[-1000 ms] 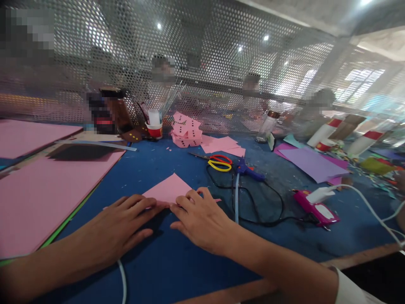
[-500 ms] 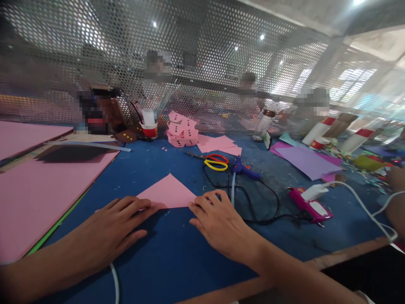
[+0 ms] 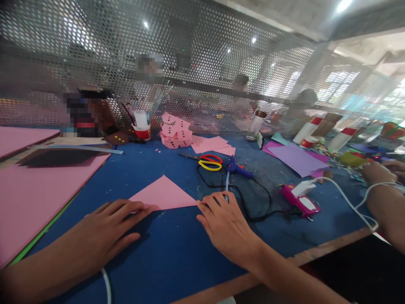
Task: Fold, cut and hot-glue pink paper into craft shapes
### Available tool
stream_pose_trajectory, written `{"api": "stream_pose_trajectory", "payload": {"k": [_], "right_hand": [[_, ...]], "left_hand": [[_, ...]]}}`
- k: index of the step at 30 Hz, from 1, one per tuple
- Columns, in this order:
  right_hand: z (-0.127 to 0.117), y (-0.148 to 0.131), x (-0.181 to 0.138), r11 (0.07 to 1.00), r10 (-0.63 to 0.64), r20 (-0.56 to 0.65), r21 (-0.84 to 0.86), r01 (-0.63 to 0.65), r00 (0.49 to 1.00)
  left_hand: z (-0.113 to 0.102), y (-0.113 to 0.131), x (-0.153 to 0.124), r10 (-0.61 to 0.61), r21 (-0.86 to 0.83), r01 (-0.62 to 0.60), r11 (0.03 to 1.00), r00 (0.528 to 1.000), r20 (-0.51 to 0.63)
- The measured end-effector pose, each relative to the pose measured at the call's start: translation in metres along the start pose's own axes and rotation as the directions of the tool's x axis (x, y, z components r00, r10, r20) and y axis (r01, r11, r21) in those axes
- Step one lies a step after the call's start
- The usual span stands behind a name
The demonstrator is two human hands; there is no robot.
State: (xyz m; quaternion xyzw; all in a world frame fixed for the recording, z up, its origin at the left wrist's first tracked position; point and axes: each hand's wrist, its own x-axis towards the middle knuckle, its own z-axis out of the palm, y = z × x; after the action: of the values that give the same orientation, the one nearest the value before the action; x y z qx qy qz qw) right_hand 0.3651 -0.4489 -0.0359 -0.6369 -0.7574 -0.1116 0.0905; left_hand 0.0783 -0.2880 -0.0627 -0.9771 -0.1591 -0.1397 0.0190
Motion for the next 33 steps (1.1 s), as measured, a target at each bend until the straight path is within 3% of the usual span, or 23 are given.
{"api": "stream_pose_trajectory", "payload": {"k": [10,15,20,26,33], "right_hand": [[-0.009,-0.003,0.005,0.996,0.06,0.021,-0.067,-0.059,0.998],[-0.018,-0.019,0.033,0.998,-0.061,0.025,0.001,0.061,0.998],[0.001,-0.025,0.057,0.97,-0.242,0.038,-0.004,0.242,0.97],[0.02,-0.023,0.055,0.968,-0.249,-0.004,-0.027,0.249,0.968],[0.02,-0.021,0.052,0.966,-0.259,-0.04,-0.004,0.259,0.965]], "left_hand": [[-0.002,0.003,0.0,-0.003,0.034,0.002,0.999,0.999,0.042],[-0.007,0.006,0.002,-0.001,0.053,-0.003,0.999,0.997,0.077],[-0.012,0.009,0.002,-0.015,0.054,0.009,0.998,0.994,0.107],[-0.013,0.014,-0.001,-0.039,0.071,0.032,0.997,0.993,0.111],[-0.012,0.011,-0.019,-0.183,0.068,0.176,0.982,0.975,0.124]]}}
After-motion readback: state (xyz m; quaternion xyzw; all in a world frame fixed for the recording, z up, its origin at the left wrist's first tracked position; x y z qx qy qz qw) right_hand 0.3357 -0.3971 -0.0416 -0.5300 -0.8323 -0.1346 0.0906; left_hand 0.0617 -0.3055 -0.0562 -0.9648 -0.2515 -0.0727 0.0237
